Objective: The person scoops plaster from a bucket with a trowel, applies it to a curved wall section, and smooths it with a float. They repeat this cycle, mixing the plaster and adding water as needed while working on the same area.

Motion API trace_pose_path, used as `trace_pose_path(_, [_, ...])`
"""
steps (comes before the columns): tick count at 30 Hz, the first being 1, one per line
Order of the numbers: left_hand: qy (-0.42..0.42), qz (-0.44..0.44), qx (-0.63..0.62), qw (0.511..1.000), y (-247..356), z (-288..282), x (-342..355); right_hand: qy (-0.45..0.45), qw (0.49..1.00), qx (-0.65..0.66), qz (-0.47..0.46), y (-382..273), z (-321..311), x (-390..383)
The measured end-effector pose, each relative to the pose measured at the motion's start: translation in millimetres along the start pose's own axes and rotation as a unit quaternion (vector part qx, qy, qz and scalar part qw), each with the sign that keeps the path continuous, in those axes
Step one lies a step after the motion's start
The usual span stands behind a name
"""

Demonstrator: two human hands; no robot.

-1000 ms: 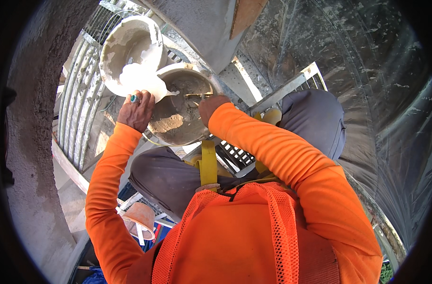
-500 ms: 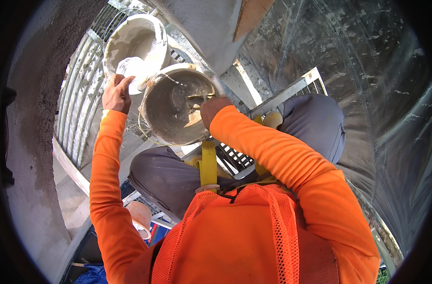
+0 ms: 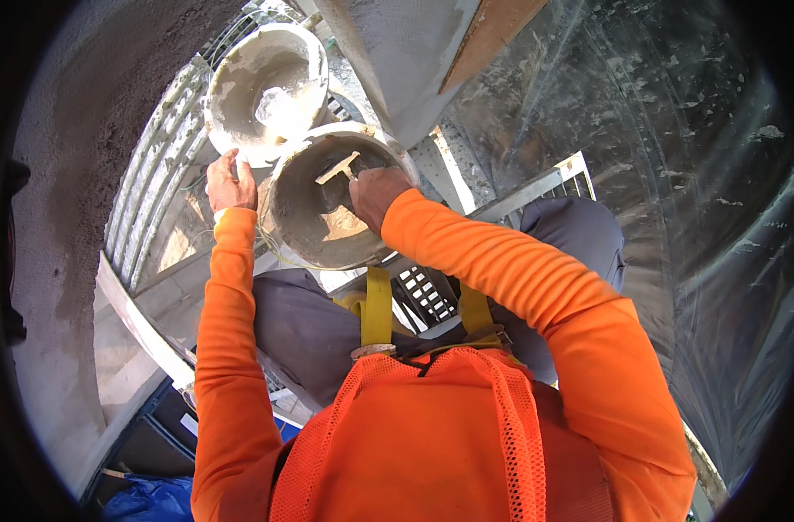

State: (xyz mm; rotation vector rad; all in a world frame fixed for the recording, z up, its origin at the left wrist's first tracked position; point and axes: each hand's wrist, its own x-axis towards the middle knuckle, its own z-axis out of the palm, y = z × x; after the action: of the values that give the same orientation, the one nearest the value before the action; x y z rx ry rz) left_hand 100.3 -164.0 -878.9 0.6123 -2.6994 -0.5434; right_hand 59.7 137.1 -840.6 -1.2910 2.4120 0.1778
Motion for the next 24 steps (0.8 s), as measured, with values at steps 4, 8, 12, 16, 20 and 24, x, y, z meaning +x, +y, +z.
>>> trace_pose_path(4, [-0.301,-0.281,-0.146,0.9,-9.3,8.3,-65.8,-0.121,0.989,-0.062,-0.062,8.8,-7.4,45.8])
trace_pose_path(8, [-0.303,-0.345,-0.267,0.847,-14.0,13.7,-81.7,-0.175,0.984,0.027,0.036,10.7,1.6,23.0])
trace_pose_path(12, [-0.254,-0.335,-0.415,0.807,8.5,12.6,-81.6,-0.183,0.961,0.149,0.142,3.8,11.7,-27.0])
trace_pose_path(16, [-0.247,-0.244,-0.357,0.867,27.5,11.9,-81.3,-0.153,0.934,0.295,0.128,-4.8,7.6,-53.4])
trace_pose_path(20, [-0.24,-0.164,-0.371,0.882,32.0,11.3,-83.3,-0.108,0.871,0.466,0.111,1.0,-2.6,-53.3])
trace_pose_path(24, [-0.289,-0.238,-0.38,0.846,30.0,8.4,-88.4,0.0,0.837,0.522,0.16,2.1,-3.5,-51.4])
